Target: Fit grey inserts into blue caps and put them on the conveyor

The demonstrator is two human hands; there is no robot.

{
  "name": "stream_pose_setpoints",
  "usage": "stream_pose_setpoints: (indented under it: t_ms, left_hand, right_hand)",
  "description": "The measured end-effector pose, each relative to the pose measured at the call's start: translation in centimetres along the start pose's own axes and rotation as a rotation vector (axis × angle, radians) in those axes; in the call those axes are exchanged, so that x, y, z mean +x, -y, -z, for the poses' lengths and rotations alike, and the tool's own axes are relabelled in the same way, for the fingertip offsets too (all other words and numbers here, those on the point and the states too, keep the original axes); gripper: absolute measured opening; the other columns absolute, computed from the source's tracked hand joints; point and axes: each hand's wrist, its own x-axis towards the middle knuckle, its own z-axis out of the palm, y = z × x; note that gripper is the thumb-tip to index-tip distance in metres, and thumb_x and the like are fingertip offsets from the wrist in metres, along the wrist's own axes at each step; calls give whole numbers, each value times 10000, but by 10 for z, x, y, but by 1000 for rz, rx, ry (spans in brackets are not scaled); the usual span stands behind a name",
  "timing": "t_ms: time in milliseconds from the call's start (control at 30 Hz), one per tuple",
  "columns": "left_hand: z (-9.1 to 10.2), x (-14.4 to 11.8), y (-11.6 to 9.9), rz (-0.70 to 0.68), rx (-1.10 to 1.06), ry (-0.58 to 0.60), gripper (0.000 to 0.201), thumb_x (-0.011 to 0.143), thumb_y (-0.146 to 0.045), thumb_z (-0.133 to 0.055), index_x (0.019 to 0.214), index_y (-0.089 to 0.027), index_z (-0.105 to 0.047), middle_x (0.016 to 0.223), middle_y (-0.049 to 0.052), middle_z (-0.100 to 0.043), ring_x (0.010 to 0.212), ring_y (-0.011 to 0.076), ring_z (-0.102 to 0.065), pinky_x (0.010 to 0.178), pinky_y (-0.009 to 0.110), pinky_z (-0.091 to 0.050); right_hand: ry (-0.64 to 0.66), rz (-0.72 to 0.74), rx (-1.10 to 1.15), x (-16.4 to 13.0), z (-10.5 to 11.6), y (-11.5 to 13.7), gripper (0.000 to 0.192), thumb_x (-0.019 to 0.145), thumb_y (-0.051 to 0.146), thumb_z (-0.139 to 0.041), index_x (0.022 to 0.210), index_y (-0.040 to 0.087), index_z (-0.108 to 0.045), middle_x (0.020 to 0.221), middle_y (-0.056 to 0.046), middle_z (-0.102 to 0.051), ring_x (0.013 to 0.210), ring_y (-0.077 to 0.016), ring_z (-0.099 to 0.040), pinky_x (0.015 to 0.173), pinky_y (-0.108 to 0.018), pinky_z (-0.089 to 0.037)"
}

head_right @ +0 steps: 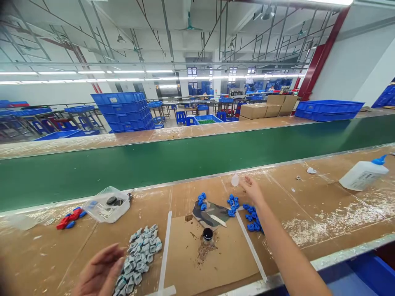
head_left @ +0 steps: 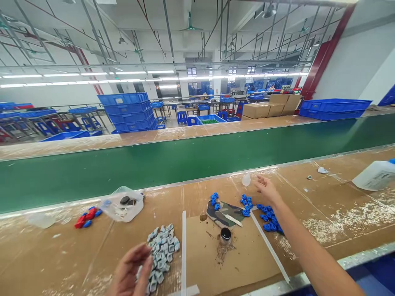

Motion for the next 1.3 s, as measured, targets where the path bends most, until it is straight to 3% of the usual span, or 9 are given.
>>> stream_pose_setpoints:
  t_ms: [100, 133, 233, 367, 533, 767, 1000, 1133, 1300]
  left_hand:
    - [-31, -40, 6, 19, -72, 222, 435, 593, -520, -768, 865, -190, -685, 833, 64, -717, 811, 193, -671, 759, 260, -554]
    - [-42, -53, 6, 24, -83, 291, 380, 638, -507, -743, 834, -184, -699, 842, 72, -718, 811, 194, -671, 762, 261, -551]
    - [-72, -87, -3, 130, -118, 566, 319, 661, -470, -737, 756, -165, -724, 749, 84, -723, 722, 198, -676, 681, 271, -552]
    - [-90, -116, -16, 259, -328, 626, 341, 654, -405, -763, 886, -158, -732, 875, 108, -740, 852, 219, -681, 829, 339, -535]
    - [-75, -136, -24, 264, -446, 588, 314, 650, -369, -771, 877, -155, -740, 897, 102, -741, 861, 224, -671, 844, 364, -524]
    - [-52, -147, -29, 250, -466, 553, 271, 608, -355, -793, 787, -157, -746, 815, 70, -738, 772, 191, -647, 788, 321, -501]
    - [-50, -151, -9, 283, -469, 486, 312, 674, -435, -741, 714, -128, -710, 632, 12, -632, 632, 108, -515, 670, 240, -415]
    - [-52, -157, 3, 400, -548, 459, 357, 641, -461, -760, 638, -120, -655, 578, -10, -546, 571, 86, -450, 594, 219, -384]
    - [-53, -164, 8, 342, -497, 475, 336, 712, -453, -707, 737, -122, -659, 681, 30, -626, 658, 125, -536, 686, 254, -439]
  right_hand:
    - [162, 37, 197, -81, 9, 25, 594, 860, 644, -349, 1313, 277, -463, 1287, -80, -575, 1170, -208, -550, 971, -391, -464]
    - [286, 16, 419, -113, 9, 31, 629, 858, 671, -302, 1332, 285, -446, 1331, -83, -544, 1219, -212, -510, 1015, -418, -420]
    - [523, -115, 784, -199, 0, 37, 645, 848, 693, -282, 1337, 307, -450, 1365, -90, -517, 1253, -227, -478, 1070, -460, -333]
    - [618, -173, 865, -265, -15, 25, 712, 846, 703, -203, 1431, 312, -315, 1397, -114, -478, 1286, -246, -435, 1095, -500, -264]
    - [718, -28, 616, -291, -21, 10, 785, 842, 665, 21, 1502, 253, -87, 1404, -137, -461, 1288, -247, -427, 1058, -510, -336]
    - [749, 244, 389, -317, -29, 1, 720, 867, 568, 92, 1504, 258, -38, 1429, -111, -434, 1276, -243, -442, 1044, -504, -366]
    - [731, 699, -141, -338, -36, -24, 704, 884, 573, -390, 1487, 339, -111, 1549, -12, -168, 1395, -275, -198, 1117, -510, -212]
    - [730, 759, -249, -343, -34, -31, 680, 923, 531, -329, 1497, 284, -61, 1545, -40, -174, 1386, -244, -235, 1102, -445, -284]
    - [687, 781, -315, -347, -36, -34, 700, 917, 553, -315, 1492, 288, -16, 1553, -40, -88, 1396, -266, -169, 1091, -489, -274]
